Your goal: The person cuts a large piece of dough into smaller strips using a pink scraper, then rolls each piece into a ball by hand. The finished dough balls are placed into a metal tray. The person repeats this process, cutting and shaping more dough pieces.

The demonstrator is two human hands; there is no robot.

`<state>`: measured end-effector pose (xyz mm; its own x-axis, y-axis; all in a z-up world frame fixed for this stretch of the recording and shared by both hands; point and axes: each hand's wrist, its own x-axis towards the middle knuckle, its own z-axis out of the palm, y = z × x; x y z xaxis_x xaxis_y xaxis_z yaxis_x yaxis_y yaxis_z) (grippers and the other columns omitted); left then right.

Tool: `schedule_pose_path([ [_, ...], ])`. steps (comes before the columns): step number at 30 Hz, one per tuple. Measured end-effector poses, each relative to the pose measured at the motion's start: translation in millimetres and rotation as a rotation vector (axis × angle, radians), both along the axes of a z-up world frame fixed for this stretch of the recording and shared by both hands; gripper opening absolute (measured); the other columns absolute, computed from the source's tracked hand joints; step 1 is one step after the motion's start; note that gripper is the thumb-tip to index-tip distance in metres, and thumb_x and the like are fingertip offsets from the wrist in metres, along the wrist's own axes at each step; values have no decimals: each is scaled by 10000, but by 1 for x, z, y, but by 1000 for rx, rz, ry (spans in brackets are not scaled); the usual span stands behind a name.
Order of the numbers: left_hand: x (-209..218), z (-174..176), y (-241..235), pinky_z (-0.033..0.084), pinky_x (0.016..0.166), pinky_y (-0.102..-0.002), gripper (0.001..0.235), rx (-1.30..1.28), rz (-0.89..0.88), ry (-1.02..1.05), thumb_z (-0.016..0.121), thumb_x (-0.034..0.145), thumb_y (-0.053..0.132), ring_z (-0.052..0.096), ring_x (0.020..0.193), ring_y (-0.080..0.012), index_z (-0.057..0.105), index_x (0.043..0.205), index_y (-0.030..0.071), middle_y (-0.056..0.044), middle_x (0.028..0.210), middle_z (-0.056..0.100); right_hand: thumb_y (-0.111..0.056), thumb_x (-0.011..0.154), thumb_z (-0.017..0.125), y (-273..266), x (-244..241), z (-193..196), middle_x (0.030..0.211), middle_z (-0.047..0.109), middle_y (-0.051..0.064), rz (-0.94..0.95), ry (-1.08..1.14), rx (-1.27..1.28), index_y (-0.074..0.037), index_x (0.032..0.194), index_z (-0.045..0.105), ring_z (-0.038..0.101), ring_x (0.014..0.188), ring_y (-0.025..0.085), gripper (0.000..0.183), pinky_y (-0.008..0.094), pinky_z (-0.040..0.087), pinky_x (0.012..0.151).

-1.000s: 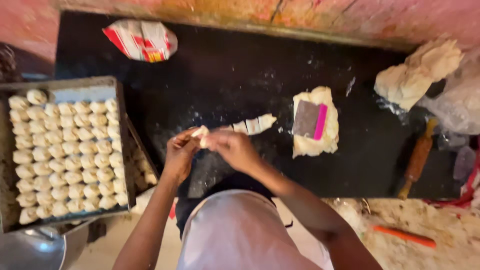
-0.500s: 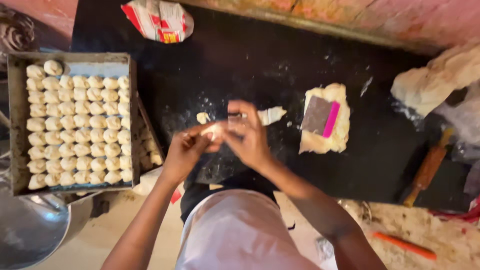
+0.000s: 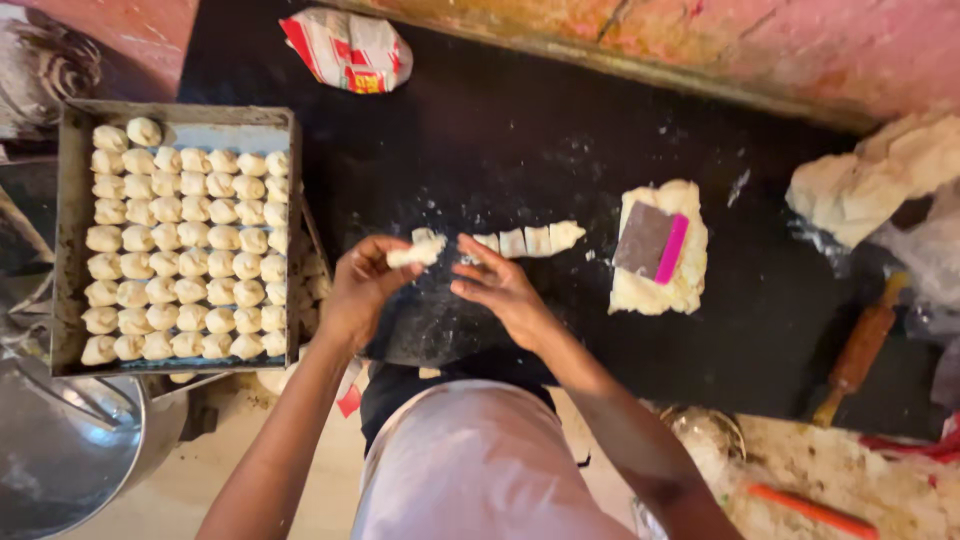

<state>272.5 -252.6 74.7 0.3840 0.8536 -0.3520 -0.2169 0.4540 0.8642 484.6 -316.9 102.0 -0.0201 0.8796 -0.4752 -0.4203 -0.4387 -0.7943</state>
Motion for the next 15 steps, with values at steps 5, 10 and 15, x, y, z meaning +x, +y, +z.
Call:
schedule_pose_path([
  [5,-7,17,-5,562,865,-282,244,279,-74,46,730,933,-66,688,963,-160,671,1154,18,-131,1053,741,12,921,781,20,-20,19,1118,749,77,102,-859,835,-35,1107,779,734,1043,219,191,324,606,909],
  [10,-32,49,9,569,938,-336,381,-303,53,-318,583,979,1,717,1009,-192,611,1359,-6,-119,1162,744,-5,827,788,33,-50,31,1212,713,165,173,-1164,1308,32,1136,746,670,1159,382,314,433,581,988],
  [15,-74,52,8,555,1058,-360,418,113,-88,-52,464,999,-51,701,1151,-213,580,1400,-22,-117,1305,663,33,855,803,66,-84,38,1332,567,82,163,-703,884,-20,1240,667,658,1203,209,413,340,605,933],
])
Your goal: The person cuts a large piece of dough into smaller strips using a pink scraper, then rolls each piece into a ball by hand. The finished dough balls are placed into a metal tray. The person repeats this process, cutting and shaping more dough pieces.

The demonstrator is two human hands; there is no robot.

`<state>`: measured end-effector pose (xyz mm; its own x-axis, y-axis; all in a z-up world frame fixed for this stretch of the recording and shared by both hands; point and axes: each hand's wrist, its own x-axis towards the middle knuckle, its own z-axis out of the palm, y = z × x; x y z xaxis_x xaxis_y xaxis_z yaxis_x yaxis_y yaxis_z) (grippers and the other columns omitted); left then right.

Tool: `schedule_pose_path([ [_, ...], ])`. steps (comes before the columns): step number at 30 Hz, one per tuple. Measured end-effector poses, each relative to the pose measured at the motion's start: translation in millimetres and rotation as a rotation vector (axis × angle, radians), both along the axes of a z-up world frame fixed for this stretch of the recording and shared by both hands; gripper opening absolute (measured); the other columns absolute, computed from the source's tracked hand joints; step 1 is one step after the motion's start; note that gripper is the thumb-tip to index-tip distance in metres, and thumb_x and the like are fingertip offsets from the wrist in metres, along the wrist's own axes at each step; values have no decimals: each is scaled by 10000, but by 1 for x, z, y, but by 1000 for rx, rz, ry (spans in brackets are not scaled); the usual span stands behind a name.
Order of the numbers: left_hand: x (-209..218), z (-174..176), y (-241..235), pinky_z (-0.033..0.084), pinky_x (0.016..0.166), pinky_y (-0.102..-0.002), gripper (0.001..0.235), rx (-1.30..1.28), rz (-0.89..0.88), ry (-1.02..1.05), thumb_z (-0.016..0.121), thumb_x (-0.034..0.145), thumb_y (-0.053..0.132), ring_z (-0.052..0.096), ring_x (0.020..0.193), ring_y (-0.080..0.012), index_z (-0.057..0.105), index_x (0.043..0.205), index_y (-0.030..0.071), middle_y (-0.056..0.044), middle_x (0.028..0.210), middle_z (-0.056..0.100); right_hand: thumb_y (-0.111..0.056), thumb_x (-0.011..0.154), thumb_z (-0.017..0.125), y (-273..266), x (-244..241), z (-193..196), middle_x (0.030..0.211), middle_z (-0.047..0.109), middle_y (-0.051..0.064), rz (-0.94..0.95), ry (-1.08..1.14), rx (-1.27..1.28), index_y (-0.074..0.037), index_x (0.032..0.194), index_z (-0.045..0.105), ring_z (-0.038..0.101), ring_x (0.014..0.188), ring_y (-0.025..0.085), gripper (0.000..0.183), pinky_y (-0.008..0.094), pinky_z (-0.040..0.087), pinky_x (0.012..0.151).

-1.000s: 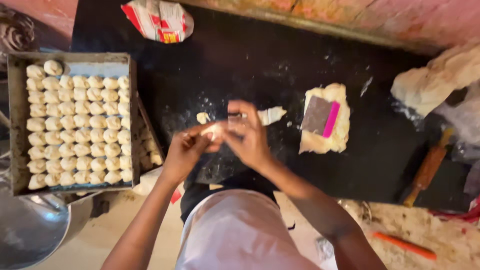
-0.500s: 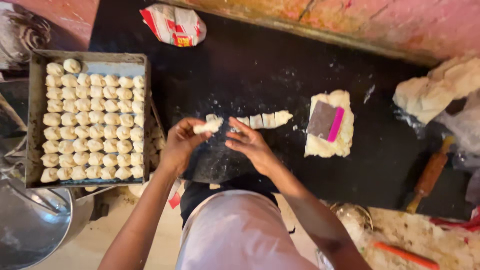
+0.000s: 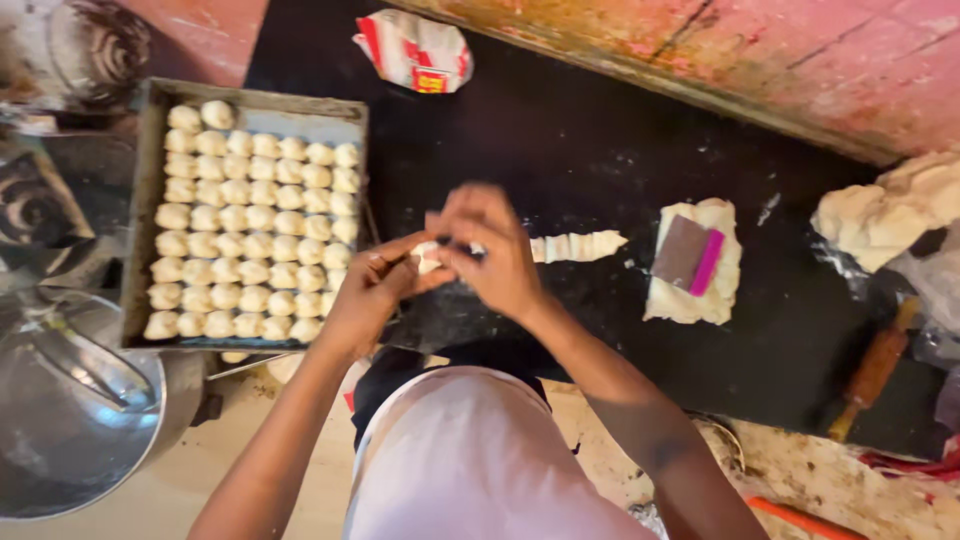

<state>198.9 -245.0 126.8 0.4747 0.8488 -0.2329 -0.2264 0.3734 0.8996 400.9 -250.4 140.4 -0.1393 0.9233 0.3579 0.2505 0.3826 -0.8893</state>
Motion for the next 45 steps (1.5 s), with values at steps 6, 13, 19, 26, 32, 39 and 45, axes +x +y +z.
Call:
schedule_pose_path([
  [6,-50,-1,10,448,1108,-377,351,250,47,-4,427,1056,21,557,1263,-243,496,1398,-14,-113,1292,576,-98,964,642,9,-81,24,1400,634,82,119,657,-589,-100,1402,591,642,1248,190,441,338,546,1046],
  [13,-118,31,9,474,1061,-427,697,252,492,1,349,1143,383,536,1328,-304,-59,1682,213,-172,1550,323,50,1055,586,66,-163,4,1369,666,112,-49,-182,435,5,1296,683,640,1356,265,264,357,503,1183],
  [19,-141,13,22,545,998,-392,832,338,691,290,478,1115,319,677,1234,-301,-139,1652,167,-218,1644,288,14,1063,493,193,-205,-57,1617,410,176,-151,-69,257,-4,1508,490,379,1530,328,446,404,315,1267],
  [26,-131,-27,11,512,994,-313,373,357,393,470,568,1092,205,679,1167,-195,579,1395,-10,-160,1248,716,-124,1124,491,42,-106,-96,1240,764,105,-189,41,-271,-40,1393,613,746,1160,225,307,335,580,1028],
  [32,-65,-18,13,529,886,-292,316,418,138,450,600,1058,209,673,1042,-189,678,1249,-31,-123,1174,727,-83,994,625,-70,23,-112,1283,695,196,-587,-653,58,-15,1310,652,648,1207,359,325,435,515,1037],
  [39,55,-69,21,525,944,-267,390,69,-87,189,645,1002,207,661,1108,-98,603,1342,22,-32,1254,710,-39,997,600,-34,54,-117,1271,729,75,-610,-171,-309,-84,1317,687,716,1063,246,336,386,570,912],
  [45,79,-76,13,550,946,-353,495,-138,-82,47,668,1007,134,660,1077,-193,607,1455,-66,-149,1269,707,-14,1015,680,-59,45,-61,1466,630,161,-245,-30,-43,-44,1368,667,571,1398,254,354,370,476,1164],
])
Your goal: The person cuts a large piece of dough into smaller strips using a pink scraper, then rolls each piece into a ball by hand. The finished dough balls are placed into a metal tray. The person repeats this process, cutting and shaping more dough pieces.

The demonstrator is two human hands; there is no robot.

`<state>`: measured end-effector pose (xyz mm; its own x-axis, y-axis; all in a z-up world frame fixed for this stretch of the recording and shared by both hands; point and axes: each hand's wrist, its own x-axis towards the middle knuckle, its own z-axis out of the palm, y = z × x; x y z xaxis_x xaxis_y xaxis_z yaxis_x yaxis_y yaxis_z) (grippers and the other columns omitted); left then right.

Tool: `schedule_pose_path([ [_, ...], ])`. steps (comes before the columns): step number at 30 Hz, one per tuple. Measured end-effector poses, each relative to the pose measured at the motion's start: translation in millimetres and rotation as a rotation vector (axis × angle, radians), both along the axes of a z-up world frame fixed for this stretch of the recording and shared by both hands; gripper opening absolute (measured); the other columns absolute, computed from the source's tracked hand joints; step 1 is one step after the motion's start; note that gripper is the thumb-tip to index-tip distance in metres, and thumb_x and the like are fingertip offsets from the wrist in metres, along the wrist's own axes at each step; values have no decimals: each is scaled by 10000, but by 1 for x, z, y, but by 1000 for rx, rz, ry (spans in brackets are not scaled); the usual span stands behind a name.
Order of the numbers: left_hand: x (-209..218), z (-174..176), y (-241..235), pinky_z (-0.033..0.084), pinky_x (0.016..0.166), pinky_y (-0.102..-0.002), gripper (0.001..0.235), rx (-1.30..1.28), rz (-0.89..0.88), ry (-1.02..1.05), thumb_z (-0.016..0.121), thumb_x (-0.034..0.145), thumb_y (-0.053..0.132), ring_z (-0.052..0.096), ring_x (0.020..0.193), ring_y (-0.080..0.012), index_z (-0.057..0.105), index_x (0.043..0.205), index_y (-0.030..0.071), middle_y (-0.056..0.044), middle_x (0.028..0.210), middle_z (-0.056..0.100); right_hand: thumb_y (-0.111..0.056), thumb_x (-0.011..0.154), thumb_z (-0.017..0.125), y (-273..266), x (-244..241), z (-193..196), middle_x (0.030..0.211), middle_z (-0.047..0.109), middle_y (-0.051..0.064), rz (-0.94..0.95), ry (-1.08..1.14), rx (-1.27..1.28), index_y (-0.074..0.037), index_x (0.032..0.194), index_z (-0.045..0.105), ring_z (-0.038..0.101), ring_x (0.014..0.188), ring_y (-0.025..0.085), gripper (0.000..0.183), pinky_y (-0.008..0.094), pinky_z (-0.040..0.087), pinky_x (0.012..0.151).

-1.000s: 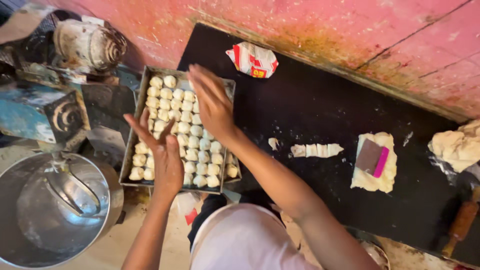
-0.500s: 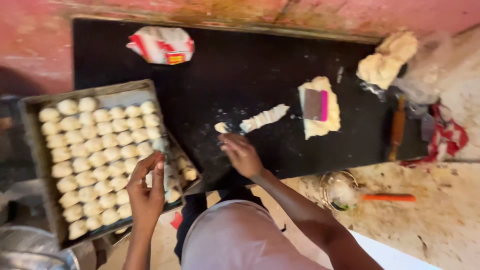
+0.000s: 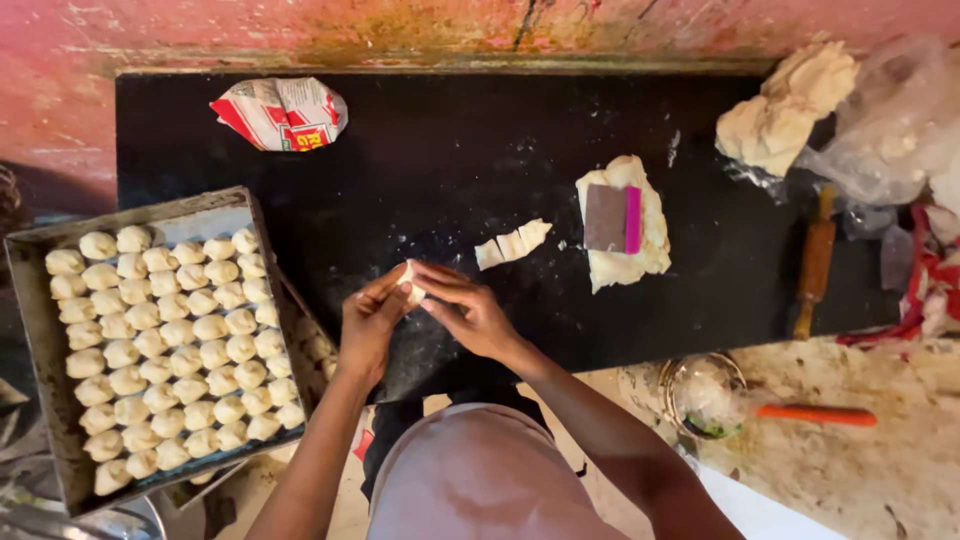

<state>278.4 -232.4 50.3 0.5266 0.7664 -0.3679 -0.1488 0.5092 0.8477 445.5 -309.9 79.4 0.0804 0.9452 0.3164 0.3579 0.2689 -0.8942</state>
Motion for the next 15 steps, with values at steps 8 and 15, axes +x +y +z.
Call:
schedule_pose_path([
  [8,4,61,-9,527,1067,-355,742,47,-183,-99,634,937,-14,655,1177,-145,319,1579,182,-117,1337,683,-36,935,762,27,70,12,1187,689,30,337,491,-471,-22,1343,664,650,1112,149,420,319,548,1001],
  [15,38,35,-23,526,897,-270,241,262,59,56,732,935,-40,638,981,-87,749,1174,-15,-105,1140,707,-41,923,760,38,85,29,1084,739,47,358,101,-390,-60,1203,733,734,990,171,282,275,581,886],
])
